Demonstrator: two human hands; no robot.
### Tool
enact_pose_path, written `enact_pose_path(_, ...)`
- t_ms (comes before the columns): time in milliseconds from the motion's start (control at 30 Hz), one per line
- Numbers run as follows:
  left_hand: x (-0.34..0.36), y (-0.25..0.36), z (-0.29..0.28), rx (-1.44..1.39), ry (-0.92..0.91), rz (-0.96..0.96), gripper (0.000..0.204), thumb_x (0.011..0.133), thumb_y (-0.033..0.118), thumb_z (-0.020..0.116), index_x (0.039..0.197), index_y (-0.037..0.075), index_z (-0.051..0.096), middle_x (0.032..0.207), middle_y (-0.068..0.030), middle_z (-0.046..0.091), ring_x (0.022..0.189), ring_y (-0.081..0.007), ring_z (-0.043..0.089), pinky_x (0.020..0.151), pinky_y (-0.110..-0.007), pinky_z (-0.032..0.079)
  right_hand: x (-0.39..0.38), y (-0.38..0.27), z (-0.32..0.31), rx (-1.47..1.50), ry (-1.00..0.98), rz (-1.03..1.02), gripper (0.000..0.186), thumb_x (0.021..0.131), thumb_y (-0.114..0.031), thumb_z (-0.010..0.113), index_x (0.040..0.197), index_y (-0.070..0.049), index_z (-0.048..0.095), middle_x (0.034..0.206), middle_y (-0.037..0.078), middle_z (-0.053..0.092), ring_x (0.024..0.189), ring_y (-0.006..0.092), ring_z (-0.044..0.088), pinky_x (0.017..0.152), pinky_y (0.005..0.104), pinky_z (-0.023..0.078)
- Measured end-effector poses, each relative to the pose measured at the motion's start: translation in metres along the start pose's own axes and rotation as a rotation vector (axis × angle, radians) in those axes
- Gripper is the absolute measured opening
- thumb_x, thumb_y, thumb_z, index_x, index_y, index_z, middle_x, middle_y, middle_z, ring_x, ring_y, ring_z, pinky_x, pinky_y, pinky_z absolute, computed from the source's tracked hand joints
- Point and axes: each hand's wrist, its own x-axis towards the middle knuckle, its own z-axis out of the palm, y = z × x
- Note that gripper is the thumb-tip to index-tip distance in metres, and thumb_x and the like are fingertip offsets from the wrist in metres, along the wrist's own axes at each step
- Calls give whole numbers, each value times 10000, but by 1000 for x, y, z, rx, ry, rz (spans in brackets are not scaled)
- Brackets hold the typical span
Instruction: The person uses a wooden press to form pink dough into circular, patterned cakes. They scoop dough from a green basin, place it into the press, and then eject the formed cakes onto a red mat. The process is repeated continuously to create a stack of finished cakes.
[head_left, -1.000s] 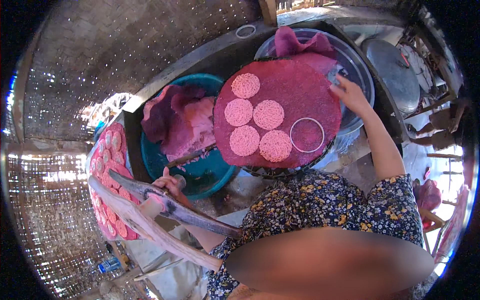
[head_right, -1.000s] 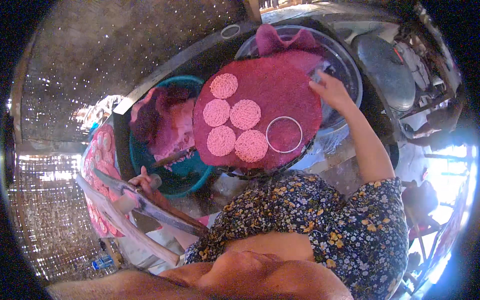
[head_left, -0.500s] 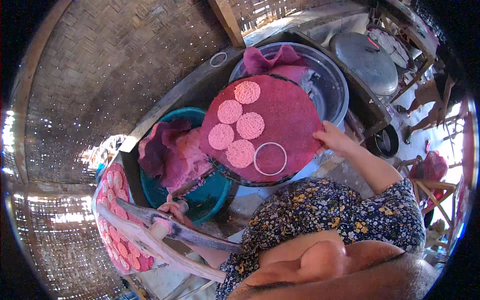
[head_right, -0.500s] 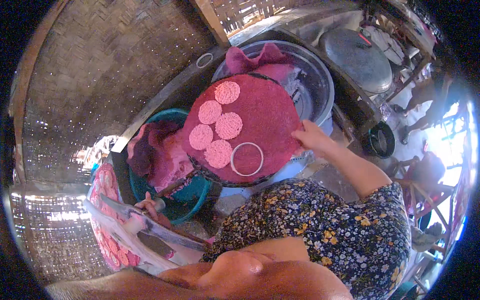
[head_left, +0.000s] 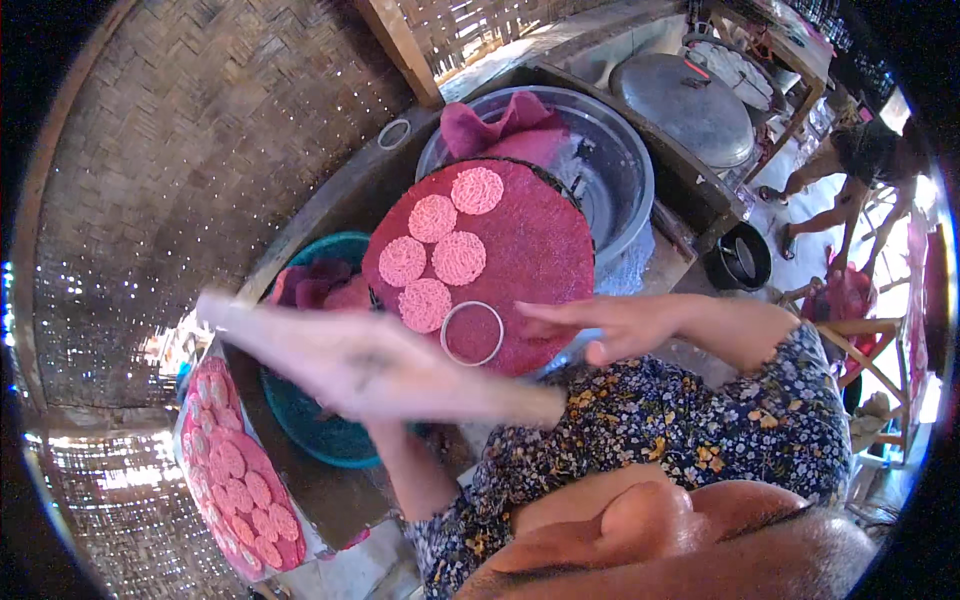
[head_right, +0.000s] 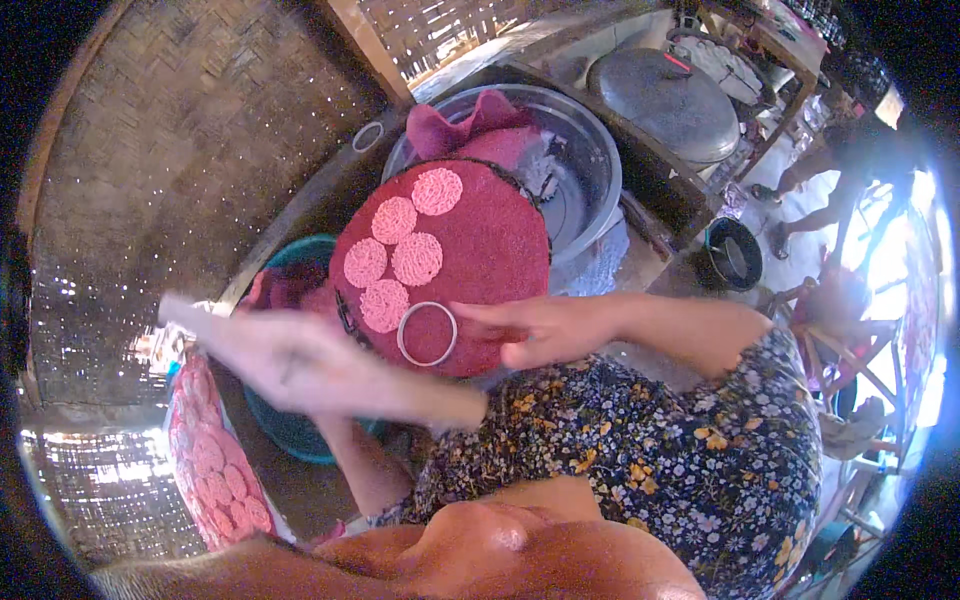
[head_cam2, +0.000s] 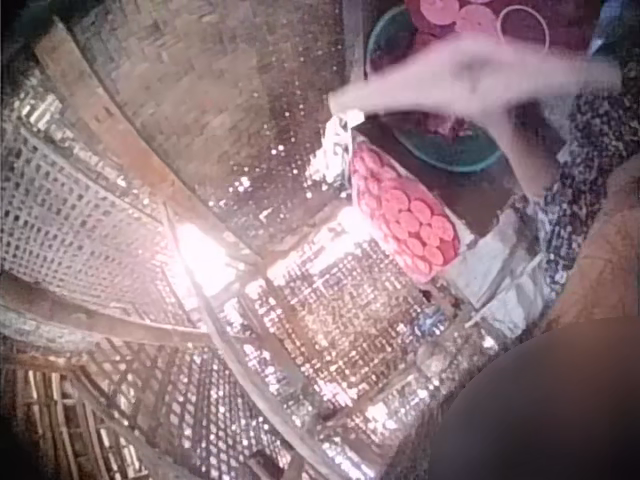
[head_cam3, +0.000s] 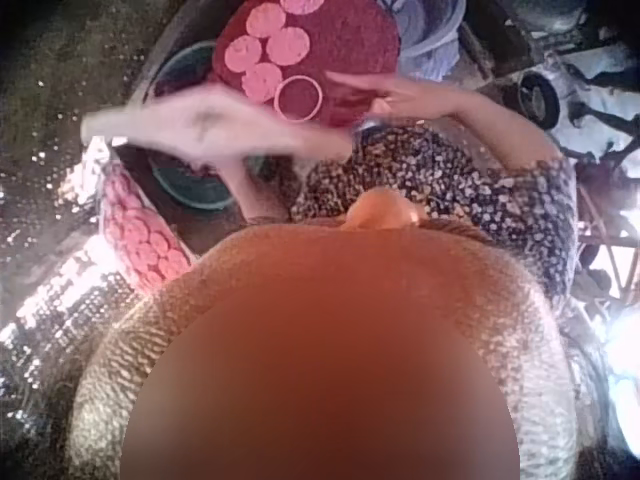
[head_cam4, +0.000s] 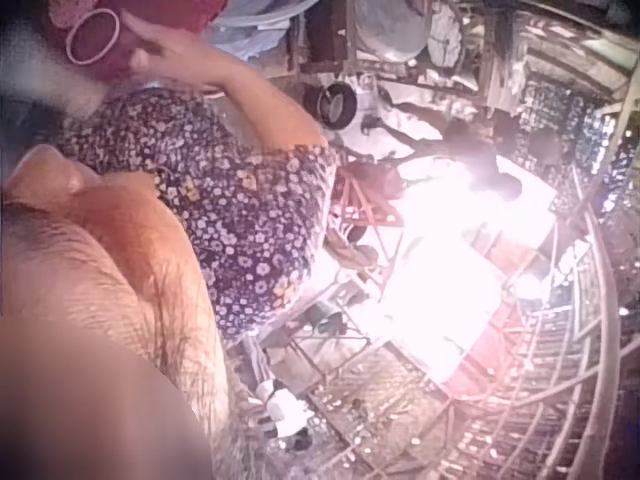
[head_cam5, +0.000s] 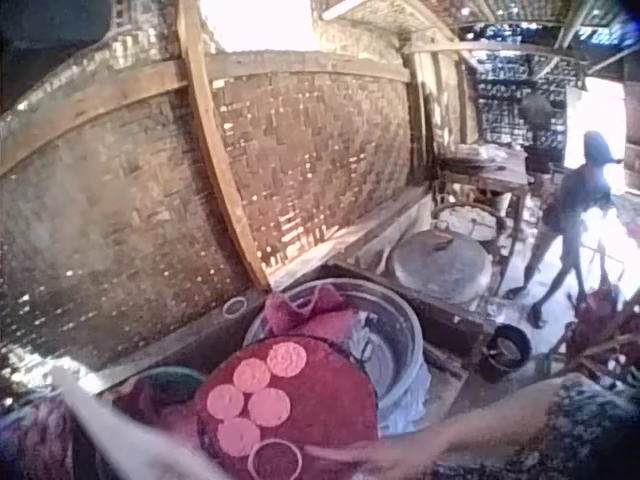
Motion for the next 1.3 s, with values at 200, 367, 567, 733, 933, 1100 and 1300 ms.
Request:
enact_pose_path(200, 58, 66, -2, -336, -303, -79, 649, 670, 217, 707, 1208, -6, 420, 1215, -171, 485, 1136, -280, 467, 936, -391, 378, 25, -13, -10, 286, -324, 438, 784, 781, -564, 532, 1321, -34, 325, 1189, 109, 501, 1061, 224, 502, 914, 331, 392)
enact_pose_path(367, 127, 53, -40, -2116, -237, -23, 994, 659, 454, 710, 1378, 47, 159, 1412, -188, 207, 1292, -349, 239, 1028, -538, 225, 16, -28, -5, 826, -298, 650, 1021, 565, -612, 681, 1277, 34, 337, 1135, 178, 517, 1016, 280, 539, 898, 384, 414)
enact_pose_path(567, 107, 28, -15, -2443, -257, 110, 867, 703, -13, 581, 1401, 164, 99, 1287, -168, 351, 1280, -332, 280, 1008, -482, 303, 18, -29, 3, 762, -228, 724, 1050, 587, -647, 641, 1301, 43, 301, 1137, 210, 502, 1005, 323, 536, 854, 441, 439)
enact_pose_path(733, 83, -29, 29, -2330, 12, -260, 748, 754, 645, 476, 1275, 124, 347, 974, -113, 572, 951, -294, 535, 905, -483, 395, 44, 8, 6, 699, -215, 792, 880, 730, -617, 512, 1265, 62, 350, 1114, 212, 518, 943, 321, 564, 815, 437, 458)
enact_pose_path(933, 55, -47, 34, -2422, 213, -385, 697, 766, 693, 394, 1199, 148, 421, 734, -29, 577, 738, -228, 557, 743, -429, 455, 70, 6, 8, 459, -221, 854, 790, 744, -585, 528, 1199, 53, 424, 1008, 218, 569, 884, 313, 597, 775, 385, 487)
enact_pose_path(1100, 35, -61, 27, -2393, 274, -328, 676, 775, 690, 379, 1167, 145, 458, 718, -13, 568, 740, -211, 558, 736, -413, 452, 71, 27, 9, 364, -215, 971, 730, 699, -554, 608, 1146, 11, 488, 926, 146, 601, 795, 230, 615, 653, 312, 509)
enact_pose_path(1300, 43, -87, 5, -2330, 284, -309, 665, 765, 693, 400, 1125, 142, 489, 697, 6, 553, 696, -178, 541, 710, -385, 444, 113, 4, 46, 276, -260, 843, 766, 684, -572, 605, 1176, -1, 472, 888, 88, 608, 697, 156, 608, 584, 231, 485)
